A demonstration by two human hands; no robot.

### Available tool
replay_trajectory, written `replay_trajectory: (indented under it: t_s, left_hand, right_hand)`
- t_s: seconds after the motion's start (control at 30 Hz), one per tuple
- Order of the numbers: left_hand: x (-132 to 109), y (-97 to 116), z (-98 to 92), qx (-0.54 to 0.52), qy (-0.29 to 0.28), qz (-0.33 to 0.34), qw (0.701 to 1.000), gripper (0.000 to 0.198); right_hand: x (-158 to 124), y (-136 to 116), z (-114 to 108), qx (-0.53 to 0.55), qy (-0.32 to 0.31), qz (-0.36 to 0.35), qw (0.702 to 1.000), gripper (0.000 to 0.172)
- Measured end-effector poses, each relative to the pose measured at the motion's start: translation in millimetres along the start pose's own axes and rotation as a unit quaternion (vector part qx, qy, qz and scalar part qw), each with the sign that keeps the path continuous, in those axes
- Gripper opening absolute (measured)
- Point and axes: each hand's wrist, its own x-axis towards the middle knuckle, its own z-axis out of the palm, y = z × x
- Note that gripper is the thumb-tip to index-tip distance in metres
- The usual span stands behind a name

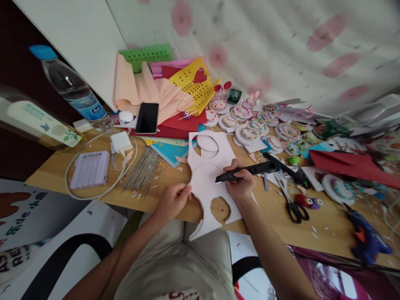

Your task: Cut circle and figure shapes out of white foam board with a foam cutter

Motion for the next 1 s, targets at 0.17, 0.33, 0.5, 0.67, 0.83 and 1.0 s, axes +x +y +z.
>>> replay_trajectory:
  t_s: [0.17,0.33,0.5,0.67,0.83,1.0]
  left_hand:
    - [5,7,-5.3,-0.064,0.041,-0.018,0.997,0.045]
    - [15,15,-13.4,-0.091,0.028,-0.010,0.995,0.041]
    - [15,18,-21.7,-0.215,-0.097,-0.093,0.967,0.037]
    - [3,20,-33.8,-0.306,-0.212,-0.151,0.916,0.045]
    - [-13,20,-45.7,-0.389,-0.325,-0.180,0.843,0.058]
    - [-12,21,-46.0,-0.292,-0.309,-0.231,0.875,0.031]
  right_hand:
    - [-20,-1,9,0.018,-0.010,0.009,1.000,0.006]
    - [-35,-4,15,0.010,-0.029,0.011,0.999,0.006]
    - [-19,-10,19,-0.032,-0.075,0.037,0.996,0.013]
    - [-6,-8,24,-0.091,-0.094,0.035,0.991,0.020]
    - [-20,-2,28,-0.130,-0.040,0.002,0.991,0.018]
    - [-30,-8,31,-0.155,-0.033,-0.003,0.987,0.017]
